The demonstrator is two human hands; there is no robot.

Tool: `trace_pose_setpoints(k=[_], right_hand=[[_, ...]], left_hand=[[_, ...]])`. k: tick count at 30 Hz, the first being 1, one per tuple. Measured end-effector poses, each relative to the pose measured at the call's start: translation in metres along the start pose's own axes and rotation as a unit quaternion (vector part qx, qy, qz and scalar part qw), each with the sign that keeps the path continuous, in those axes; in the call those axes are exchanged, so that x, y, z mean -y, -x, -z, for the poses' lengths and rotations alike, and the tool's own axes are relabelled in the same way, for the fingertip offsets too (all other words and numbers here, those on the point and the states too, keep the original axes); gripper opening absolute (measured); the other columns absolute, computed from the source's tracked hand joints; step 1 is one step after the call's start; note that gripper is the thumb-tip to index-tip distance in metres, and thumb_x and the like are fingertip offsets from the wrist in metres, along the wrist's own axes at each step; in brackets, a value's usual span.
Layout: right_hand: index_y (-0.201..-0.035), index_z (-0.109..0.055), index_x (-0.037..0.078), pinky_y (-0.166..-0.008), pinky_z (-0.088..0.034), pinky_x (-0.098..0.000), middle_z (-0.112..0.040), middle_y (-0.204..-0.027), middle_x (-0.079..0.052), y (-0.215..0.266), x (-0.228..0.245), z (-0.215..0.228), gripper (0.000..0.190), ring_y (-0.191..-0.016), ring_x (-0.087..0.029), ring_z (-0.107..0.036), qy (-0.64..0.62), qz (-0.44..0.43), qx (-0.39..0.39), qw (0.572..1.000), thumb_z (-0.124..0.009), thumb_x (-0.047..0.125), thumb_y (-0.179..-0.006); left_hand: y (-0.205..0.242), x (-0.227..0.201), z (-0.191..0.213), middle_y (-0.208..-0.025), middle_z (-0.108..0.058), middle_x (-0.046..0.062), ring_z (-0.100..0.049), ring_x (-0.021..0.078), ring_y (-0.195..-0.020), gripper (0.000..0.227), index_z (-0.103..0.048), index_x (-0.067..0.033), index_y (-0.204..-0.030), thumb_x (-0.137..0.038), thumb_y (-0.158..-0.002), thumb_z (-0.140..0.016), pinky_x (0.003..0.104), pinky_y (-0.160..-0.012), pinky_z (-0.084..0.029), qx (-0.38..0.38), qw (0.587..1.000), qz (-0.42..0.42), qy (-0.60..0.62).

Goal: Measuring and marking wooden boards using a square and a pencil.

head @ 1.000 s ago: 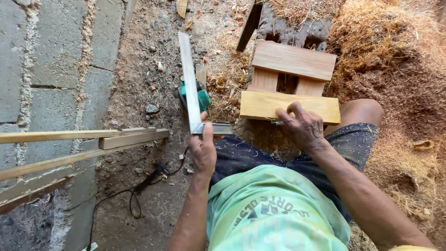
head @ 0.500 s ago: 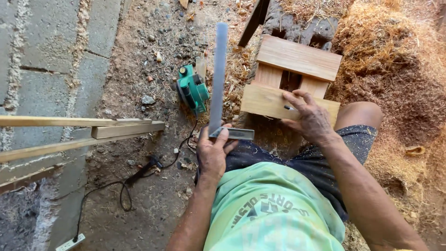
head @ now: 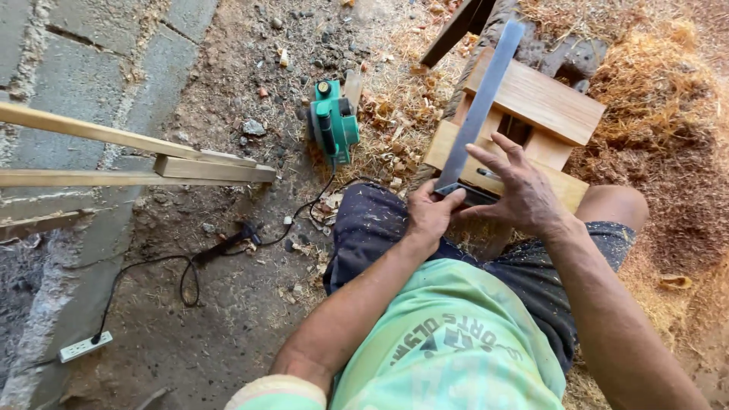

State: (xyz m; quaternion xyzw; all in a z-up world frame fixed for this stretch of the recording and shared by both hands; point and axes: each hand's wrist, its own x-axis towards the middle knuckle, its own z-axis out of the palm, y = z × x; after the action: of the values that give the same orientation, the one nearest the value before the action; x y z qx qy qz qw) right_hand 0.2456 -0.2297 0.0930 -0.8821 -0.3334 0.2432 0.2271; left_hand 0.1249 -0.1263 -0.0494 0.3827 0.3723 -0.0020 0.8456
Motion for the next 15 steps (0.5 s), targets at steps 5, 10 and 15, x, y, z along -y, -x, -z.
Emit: trace_pose_setpoints(k=[5, 10, 15], right_hand=[[-0.147, -0.053, 0.036, -0.109, -0.046, -0.0503, -0.032, -0.159, -0.024, -0.005, -0.018, -0.022, 0.096, -0.139, -0.046, -0.045, 0.041, 0.041, 0.004, 0.998, -0.095, 0.034, -0.060], [-0.140, -0.060, 0.038, -0.110, -0.047, -0.0493, -0.032, -0.159, -0.021, -0.006, -0.022, -0.027, 0.085, -0.139, -0.045, -0.045, 0.024, 0.036, -0.003, 0.999, -0.093, 0.027, -0.063], [-0.138, -0.062, 0.039, -0.108, -0.048, -0.0485, -0.032, -0.157, -0.020, -0.007, -0.019, -0.027, 0.079, -0.136, -0.042, -0.047, 0.030, 0.014, 0.005, 0.999, -0.093, 0.030, -0.065]], left_hand=[[-0.007, 0.002, 0.000, -0.106, -0.075, 0.007, -0.068, 0.0125, -0.089, 0.034, -0.064, -0.0006, -0.117, -0.004, -0.087, -0.080, 0.026, -0.080, -0.057, -0.017, 0.999, -0.035, -0.004], [0.002, -0.022, -0.005, -0.107, -0.075, 0.007, -0.070, 0.0123, -0.093, 0.042, -0.059, -0.0008, -0.119, -0.008, -0.084, -0.081, 0.027, -0.084, -0.056, -0.034, 0.998, -0.036, -0.035], [0.042, -0.041, -0.002, -0.087, -0.064, 0.011, -0.055, 0.0125, -0.075, 0.050, -0.057, 0.0044, -0.109, -0.022, -0.086, -0.093, 0.028, -0.065, -0.053, -0.131, 0.960, -0.083, -0.231]])
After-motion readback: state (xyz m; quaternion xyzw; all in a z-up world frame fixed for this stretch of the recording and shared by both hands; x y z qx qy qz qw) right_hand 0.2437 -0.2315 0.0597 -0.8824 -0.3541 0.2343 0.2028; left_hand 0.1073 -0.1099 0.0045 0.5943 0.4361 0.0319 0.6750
